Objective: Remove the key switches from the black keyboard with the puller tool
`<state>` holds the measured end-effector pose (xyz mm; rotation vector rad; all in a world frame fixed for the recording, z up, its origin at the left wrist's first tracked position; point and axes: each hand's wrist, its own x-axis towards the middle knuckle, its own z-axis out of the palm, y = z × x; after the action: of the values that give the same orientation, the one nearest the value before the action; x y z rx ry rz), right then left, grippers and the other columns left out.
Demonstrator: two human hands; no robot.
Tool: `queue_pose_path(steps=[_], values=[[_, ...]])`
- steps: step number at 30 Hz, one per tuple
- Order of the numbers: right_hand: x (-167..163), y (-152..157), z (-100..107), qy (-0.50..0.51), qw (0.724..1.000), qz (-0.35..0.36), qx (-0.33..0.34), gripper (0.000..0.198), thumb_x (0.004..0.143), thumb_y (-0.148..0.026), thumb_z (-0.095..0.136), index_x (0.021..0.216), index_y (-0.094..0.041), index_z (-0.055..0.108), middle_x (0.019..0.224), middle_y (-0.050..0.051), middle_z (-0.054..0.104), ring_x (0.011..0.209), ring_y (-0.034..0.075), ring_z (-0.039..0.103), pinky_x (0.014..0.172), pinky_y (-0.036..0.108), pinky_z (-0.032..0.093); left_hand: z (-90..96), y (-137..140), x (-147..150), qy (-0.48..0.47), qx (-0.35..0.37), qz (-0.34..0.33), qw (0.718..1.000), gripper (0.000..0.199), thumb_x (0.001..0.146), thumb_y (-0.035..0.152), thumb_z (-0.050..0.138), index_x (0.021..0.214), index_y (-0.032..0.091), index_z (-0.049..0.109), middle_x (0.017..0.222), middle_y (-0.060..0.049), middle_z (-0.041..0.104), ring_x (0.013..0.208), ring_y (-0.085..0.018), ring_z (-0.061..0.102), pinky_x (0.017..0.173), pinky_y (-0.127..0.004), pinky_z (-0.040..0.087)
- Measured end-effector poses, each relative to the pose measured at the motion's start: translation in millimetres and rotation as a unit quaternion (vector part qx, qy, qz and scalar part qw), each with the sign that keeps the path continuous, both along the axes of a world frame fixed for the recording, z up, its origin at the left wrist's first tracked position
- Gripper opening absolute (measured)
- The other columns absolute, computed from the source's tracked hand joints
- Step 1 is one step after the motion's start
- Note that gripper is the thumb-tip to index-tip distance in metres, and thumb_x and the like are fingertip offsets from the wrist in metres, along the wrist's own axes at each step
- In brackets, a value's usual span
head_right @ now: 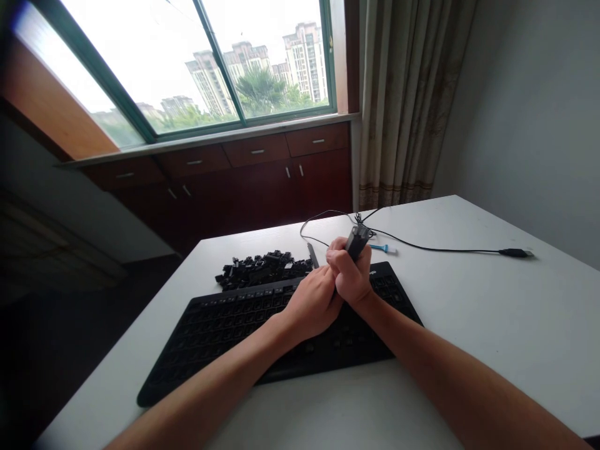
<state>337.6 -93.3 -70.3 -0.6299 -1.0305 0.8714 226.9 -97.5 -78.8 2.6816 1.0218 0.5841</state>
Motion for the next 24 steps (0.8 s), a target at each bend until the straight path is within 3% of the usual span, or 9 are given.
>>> queue_pose_path(steps=[4,8,17,24], values=[[-2.1,3.3,4.6,-0.019,1.000,0.012,-0.002,0.031,0.069,-0.019,0.057,0.046,-0.020,0.037,0.045,-0.004,0.032,0.045,0.009,0.030,0.049,0.029,0.024,-0.3,1.2,-0.8,-0.005,-0.009,0.016,1.000,0.023,0.091,0.019,0.042,0.106,0.013,0.057,0.109,-0.012,0.067,0.099,-0.026,0.063,0.089,-0.040,0.053],[15.6,8.9,9.0,0.073,0.997,0.022,-0.021,0.033,0.068,-0.017,0.052,0.047,-0.021,0.027,0.040,-0.006,0.025,0.037,0.007,0.021,0.044,0.027,0.020,-0.2,-1.4,0.3,-0.027,-0.023,0.026,0.999,0.030,0.099,0.030,0.036,0.115,0.017,0.057,0.112,-0.009,0.067,0.103,-0.024,0.063,0.093,-0.040,0.053],[40.2,15.8,12.4,0.127,0.987,-0.042,-0.093,0.036,0.074,-0.024,0.051,0.050,-0.021,0.024,0.039,-0.006,0.024,0.034,0.006,0.024,0.041,0.026,0.024,3.0,1.5,-6.1,-0.048,-0.047,0.010,0.998,0.036,0.097,0.036,0.045,0.124,0.018,0.059,0.125,-0.008,0.065,0.116,-0.024,0.061,0.104,-0.040,0.051],[36.1,12.2,14.3,0.161,0.980,0.046,-0.105,0.032,0.074,-0.024,0.049,0.049,-0.020,0.028,0.041,-0.005,0.027,0.037,0.008,0.029,0.044,0.026,0.026,4.9,8.6,-25.2,-0.050,-0.058,-0.016,0.997,0.036,0.095,0.039,0.050,0.123,0.020,0.061,0.123,-0.006,0.066,0.113,-0.022,0.063,0.102,-0.037,0.052]])
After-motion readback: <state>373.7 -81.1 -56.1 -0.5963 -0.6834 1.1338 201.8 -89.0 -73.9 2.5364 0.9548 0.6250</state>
